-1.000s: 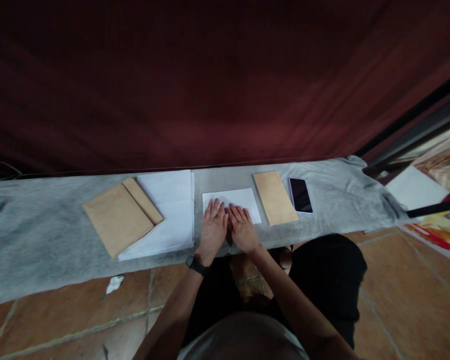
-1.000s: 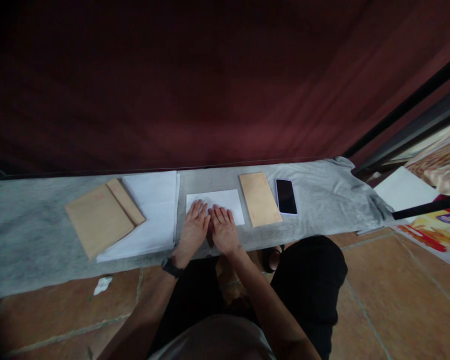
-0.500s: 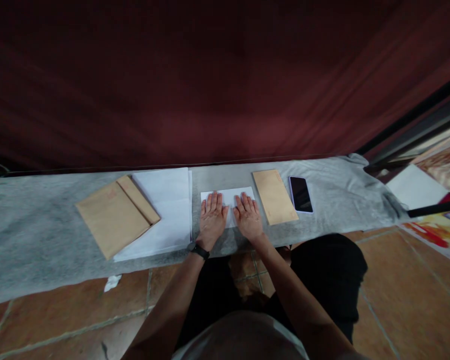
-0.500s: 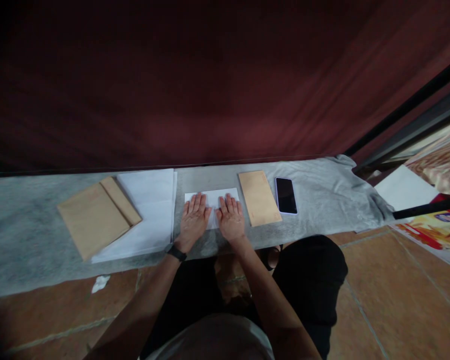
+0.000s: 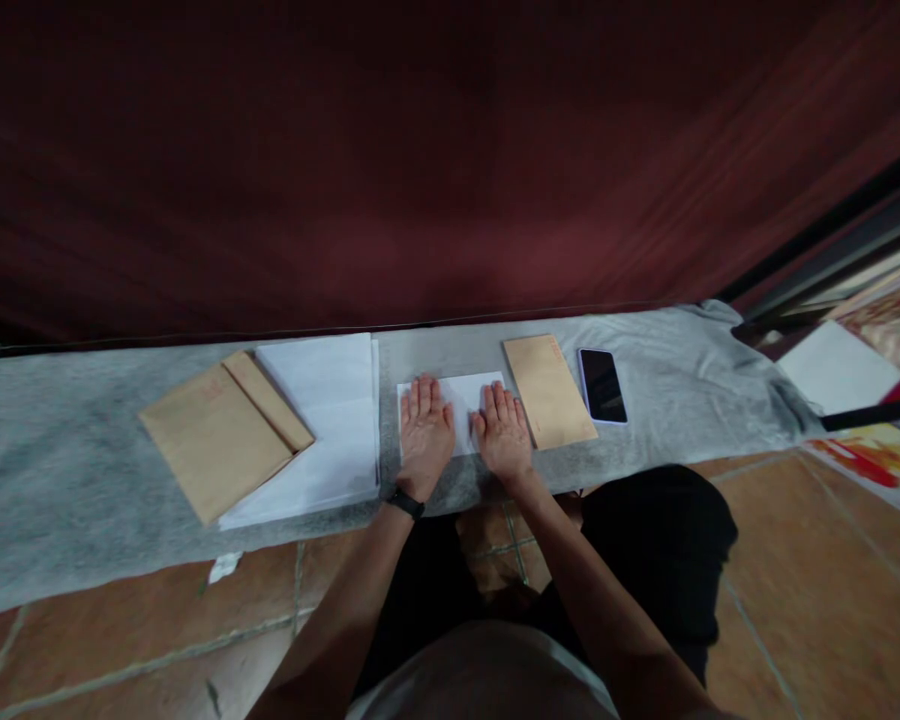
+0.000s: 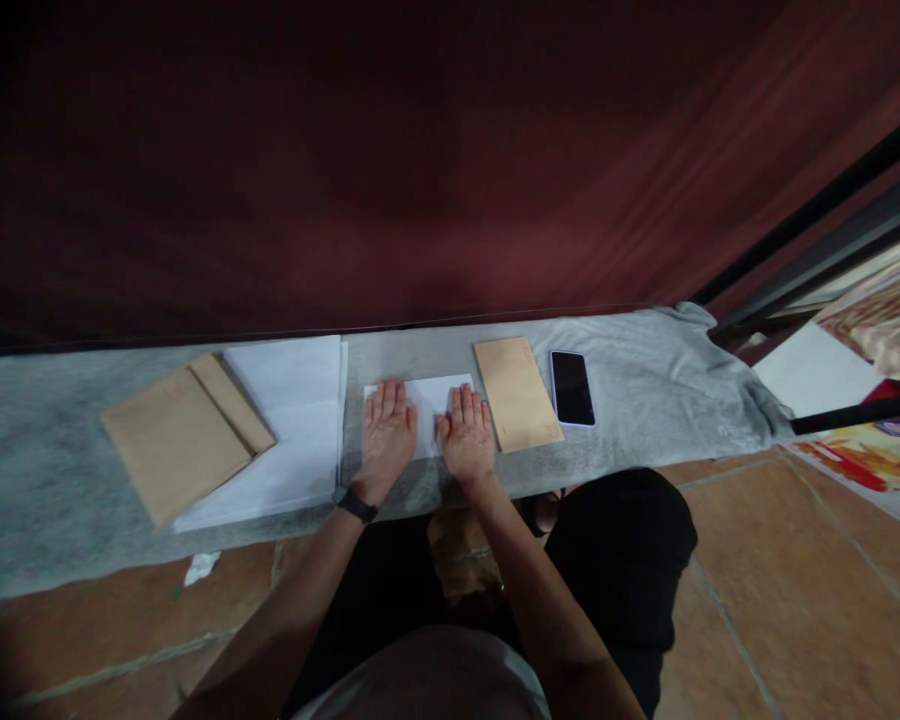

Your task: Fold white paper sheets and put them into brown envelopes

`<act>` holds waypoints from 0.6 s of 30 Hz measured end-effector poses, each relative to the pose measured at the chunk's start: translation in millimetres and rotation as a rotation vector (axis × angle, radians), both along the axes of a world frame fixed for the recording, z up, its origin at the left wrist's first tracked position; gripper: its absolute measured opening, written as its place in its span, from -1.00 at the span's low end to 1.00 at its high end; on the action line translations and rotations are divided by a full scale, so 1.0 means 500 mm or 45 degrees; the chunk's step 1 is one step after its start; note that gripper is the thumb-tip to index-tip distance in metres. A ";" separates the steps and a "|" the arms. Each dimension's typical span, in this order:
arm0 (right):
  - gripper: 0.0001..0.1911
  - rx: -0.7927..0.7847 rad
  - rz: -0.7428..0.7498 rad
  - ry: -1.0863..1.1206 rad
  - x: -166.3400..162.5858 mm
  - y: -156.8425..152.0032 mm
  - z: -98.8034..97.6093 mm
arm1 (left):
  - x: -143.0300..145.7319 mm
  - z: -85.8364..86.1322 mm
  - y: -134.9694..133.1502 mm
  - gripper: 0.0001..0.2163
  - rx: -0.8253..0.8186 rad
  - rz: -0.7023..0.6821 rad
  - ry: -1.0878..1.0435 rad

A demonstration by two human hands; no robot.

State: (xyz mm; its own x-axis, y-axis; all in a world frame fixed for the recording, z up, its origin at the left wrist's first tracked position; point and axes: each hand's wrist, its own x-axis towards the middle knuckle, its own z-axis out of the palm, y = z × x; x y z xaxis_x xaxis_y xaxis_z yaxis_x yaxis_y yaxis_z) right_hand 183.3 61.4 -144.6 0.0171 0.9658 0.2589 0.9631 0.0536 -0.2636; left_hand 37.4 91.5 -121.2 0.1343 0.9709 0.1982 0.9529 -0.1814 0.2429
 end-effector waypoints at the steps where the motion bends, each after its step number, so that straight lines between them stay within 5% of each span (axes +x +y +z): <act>1: -0.39 -0.006 0.001 0.002 0.000 0.000 0.001 | 0.010 0.000 -0.004 -0.48 -0.011 -0.088 -0.013; 5: -0.40 -0.031 0.000 0.014 0.000 -0.001 0.003 | 0.039 -0.008 -0.008 -0.48 -0.071 -0.286 -0.042; 18: -0.39 -0.008 -0.019 0.026 0.000 0.001 -0.003 | -0.001 -0.021 0.008 -0.43 -0.009 -0.095 -0.007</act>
